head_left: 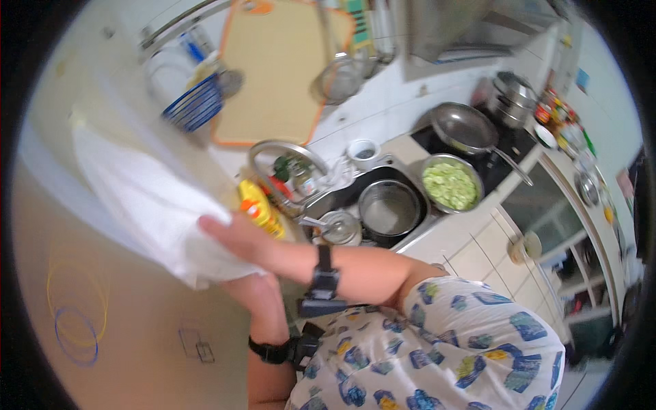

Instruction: The recorder slices a green vegetable on a cutting board, washes the slices in a bowl, and then prepares a leek or large green onion.

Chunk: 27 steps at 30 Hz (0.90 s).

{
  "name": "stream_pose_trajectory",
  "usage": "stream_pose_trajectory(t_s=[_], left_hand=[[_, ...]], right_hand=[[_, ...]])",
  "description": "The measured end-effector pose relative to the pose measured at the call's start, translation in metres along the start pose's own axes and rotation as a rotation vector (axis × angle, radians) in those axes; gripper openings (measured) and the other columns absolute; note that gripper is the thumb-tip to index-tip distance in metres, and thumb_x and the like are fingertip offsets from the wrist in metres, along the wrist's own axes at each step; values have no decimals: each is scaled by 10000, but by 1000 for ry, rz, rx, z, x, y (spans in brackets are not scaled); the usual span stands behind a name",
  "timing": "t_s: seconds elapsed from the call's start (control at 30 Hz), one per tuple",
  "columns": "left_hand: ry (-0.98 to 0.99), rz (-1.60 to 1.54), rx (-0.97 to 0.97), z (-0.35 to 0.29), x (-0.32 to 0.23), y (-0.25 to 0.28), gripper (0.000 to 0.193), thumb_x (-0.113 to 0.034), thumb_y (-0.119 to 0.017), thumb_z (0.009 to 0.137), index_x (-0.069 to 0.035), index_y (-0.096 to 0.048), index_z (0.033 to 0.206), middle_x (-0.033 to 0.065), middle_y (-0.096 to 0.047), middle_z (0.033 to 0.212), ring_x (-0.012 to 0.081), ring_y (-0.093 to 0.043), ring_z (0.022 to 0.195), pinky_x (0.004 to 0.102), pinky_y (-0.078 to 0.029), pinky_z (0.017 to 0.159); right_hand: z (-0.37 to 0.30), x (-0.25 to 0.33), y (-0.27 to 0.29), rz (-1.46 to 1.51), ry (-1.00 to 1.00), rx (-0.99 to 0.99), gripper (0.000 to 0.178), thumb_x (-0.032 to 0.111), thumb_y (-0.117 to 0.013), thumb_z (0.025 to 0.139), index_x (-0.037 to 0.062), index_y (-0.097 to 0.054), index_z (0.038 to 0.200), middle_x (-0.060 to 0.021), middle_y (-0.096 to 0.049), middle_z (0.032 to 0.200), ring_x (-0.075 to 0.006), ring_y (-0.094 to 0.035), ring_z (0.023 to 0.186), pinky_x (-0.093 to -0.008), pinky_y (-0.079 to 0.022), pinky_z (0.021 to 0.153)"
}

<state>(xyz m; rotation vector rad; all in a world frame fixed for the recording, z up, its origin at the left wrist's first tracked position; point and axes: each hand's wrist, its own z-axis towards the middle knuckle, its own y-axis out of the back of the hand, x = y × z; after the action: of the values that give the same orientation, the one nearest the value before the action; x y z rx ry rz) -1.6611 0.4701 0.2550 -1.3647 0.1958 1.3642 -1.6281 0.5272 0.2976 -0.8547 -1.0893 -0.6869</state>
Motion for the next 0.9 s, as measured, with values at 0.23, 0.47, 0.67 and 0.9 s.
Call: stream_pose_trajectory(t_s=[0.23, 0.47, 0.67, 0.9], left_hand=[[19, 220, -73, -6, 32, 19, 559, -262, -525, 906, -1, -294, 1343, 118, -370, 1344, 226, -380, 1231, 364, -318, 1037], [108, 334, -51, -12, 54, 23, 570, -290, -516, 908, -8, -289, 1348, 121, -368, 1348, 231, -363, 1244, 364, -302, 1044], [170, 367, 15, -29, 68, 7, 581, -314, -509, 910, -14, -284, 1353, 124, -366, 1351, 236, -349, 1256, 364, -288, 1051], [331, 360, 118, -94, 102, -37, 593, -342, -501, 912, -21, -279, 1358, 127, -364, 1355, 241, -332, 1269, 364, -272, 1059]], right_hand=[[-10, -26, 10, -185, 304, -131, 487, 348, -419, 938, -34, -359, 1234, -194, -456, 1223, -262, -467, 1129, -347, -369, 963], [-20, -31, 23, -120, 257, 242, 300, 159, -478, 870, -40, -457, 1093, -150, -498, 1120, -239, -515, 852, -350, -433, 759], [-69, 32, 58, -271, 419, 329, 560, 403, -355, 961, -18, -365, 1330, -195, -385, 1363, -278, -336, 1282, -323, -259, 1054], [-231, -45, 260, -1012, -110, 89, 297, 263, -526, 815, 8, -618, 935, -199, -628, 873, -387, -580, 834, -443, -464, 722]])
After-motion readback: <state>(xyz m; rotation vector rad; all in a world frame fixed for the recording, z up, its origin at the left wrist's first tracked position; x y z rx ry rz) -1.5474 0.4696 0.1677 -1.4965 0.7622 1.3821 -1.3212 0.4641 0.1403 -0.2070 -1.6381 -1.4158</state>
